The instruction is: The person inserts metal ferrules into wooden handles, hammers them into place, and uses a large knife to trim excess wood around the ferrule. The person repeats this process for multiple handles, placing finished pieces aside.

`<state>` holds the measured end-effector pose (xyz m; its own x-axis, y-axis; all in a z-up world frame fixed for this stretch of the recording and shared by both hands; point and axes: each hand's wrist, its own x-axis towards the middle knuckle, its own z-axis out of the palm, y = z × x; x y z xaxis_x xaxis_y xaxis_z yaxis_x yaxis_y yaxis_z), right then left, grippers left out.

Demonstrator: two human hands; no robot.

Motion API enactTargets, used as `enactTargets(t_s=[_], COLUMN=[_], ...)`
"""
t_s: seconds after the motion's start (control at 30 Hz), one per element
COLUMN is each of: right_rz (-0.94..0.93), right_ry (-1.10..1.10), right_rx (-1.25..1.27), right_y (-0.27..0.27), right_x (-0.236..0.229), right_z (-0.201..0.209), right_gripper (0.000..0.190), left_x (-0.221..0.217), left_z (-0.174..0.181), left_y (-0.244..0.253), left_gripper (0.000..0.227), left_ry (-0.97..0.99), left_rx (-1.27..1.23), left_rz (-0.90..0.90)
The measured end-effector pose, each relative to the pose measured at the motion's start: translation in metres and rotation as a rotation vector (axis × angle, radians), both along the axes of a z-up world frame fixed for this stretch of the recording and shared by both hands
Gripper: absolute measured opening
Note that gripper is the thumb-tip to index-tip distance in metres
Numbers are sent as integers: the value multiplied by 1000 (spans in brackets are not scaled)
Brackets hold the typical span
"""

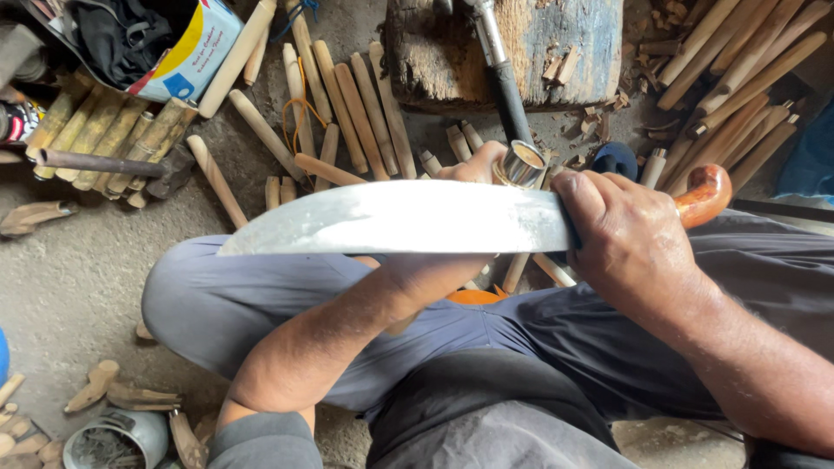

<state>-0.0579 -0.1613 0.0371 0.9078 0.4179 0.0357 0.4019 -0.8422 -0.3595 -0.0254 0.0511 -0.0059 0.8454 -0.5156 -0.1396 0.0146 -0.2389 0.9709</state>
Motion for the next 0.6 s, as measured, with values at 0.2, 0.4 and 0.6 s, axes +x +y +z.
enactTargets(t_s=[0.2,0.4,0.6], right_rz=[21,43,58], right_ry=[-29,-52,-80], right_rx=[-27,-66,-11], right_y=[1,2,-1], right_x=[3,1,8], right_z=[-1,-5,-5], right_gripper=[38,36,43], left_x=[1,1,2], left_z=[16,-3,-28], left_y=[7,-11,1], left_gripper=[50,49,29], left_ry=[-283,-122,65], left_rx=[-144,-183,-334], left_rz=[17,81,-71])
